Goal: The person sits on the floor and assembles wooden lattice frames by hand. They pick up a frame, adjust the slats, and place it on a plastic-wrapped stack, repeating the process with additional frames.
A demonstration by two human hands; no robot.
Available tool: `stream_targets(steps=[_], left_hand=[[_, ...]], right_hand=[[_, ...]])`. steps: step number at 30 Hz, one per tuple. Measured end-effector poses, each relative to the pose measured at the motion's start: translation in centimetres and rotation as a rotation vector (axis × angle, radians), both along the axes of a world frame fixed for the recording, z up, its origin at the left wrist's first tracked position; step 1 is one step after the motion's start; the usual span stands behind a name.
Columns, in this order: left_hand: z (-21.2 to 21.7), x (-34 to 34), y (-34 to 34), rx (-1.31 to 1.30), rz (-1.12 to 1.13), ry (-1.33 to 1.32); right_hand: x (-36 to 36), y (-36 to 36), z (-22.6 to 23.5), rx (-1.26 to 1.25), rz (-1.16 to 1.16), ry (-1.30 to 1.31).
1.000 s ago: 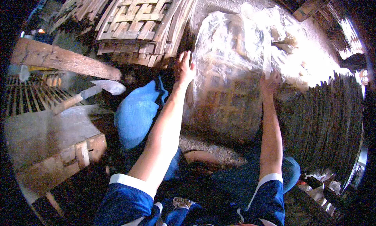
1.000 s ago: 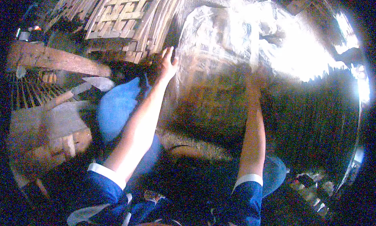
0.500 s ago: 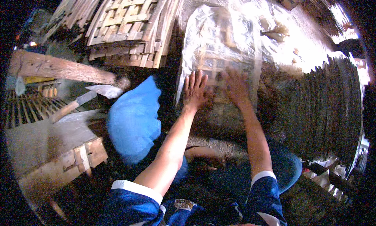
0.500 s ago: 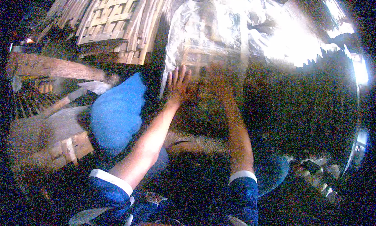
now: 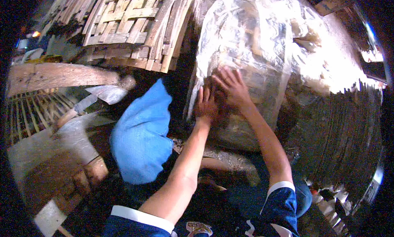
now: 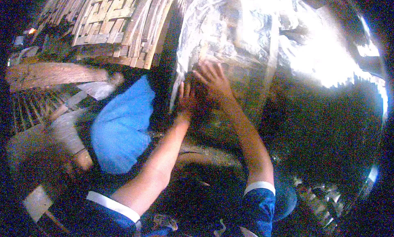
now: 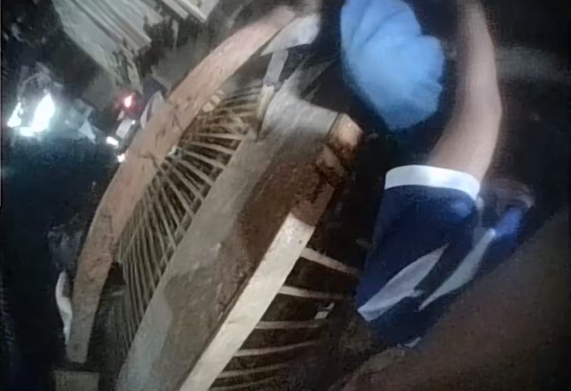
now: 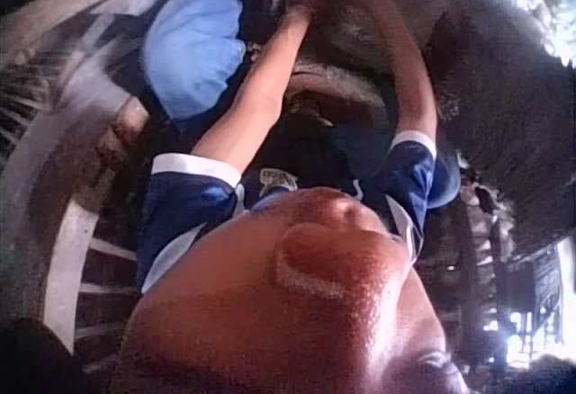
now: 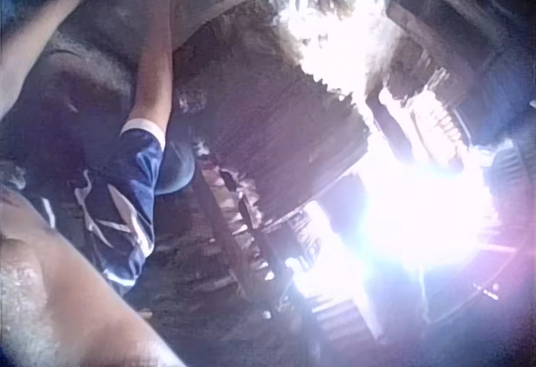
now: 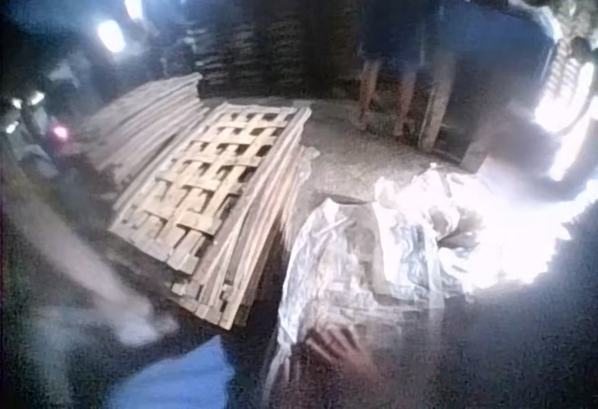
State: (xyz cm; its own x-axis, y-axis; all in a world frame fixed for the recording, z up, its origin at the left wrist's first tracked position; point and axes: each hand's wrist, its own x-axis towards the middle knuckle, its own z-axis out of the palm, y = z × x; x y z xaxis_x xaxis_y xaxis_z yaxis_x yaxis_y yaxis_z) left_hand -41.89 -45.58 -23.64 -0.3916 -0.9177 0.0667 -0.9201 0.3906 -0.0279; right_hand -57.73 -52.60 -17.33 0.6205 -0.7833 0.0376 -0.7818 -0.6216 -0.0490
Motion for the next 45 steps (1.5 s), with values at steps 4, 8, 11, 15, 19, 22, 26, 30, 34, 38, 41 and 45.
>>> stream_targets(steps=[4,8,11,15,19,22,26,30,34,38,41,45], left_hand=[[1.2,0.2,-0.8,-0.191,-0.079,-0.025],[3.5,-0.3,-0.7,0.070,0.034,0.173],[4.1,-0.5,-1.4,0.133,0.003,0.317],[4.0,-0.3,-0.6,0.138,0.039,0.363],[3.4,-0.6,-0.9,0.099,0.025,0.389],[2.3,-0.1,-0.7,0.049,0.026,0.200],[2.7,0.5,-0.8,0.004,0.027,0.088],[4.9,-1.1,-1.5,0.086,0.019,0.287],[3.4,-0.4,-1.6,0.155,-0.006,0.326],[5.4,0.3,-2.1,0.136,0.001,0.344],[6.1,-0.5,-4.8,-0.028,-0.031,0.658],[1.1,0.9,-4.1,0.143,0.051,0.406]], right_hand=[[-1.5,-3.0,-0.6,0.005,-0.034,-0.128],[-10.3,-13.1,2.6,-0.107,-0.251,0.121],[-20.8,-18.5,-1.1,-0.303,-0.674,0.240],[-19.5,-19.9,0.2,-0.445,-0.670,0.437],[-8.8,-12.1,0.4,0.040,-0.347,-0.125],[-1.9,-4.9,0.1,0.090,0.237,-0.038],[-4.6,-6.5,4.8,0.239,-0.134,0.190],[-22.8,-13.1,-0.7,-0.269,-0.554,0.144],[-28.4,-16.9,-2.3,-0.469,-0.654,0.083],[-12.1,-14.0,2.2,-0.228,-0.293,-0.251],[-1.3,-7.3,-1.4,0.148,0.105,-0.006],[5.1,-6.3,-0.5,0.140,0.409,-0.209]])
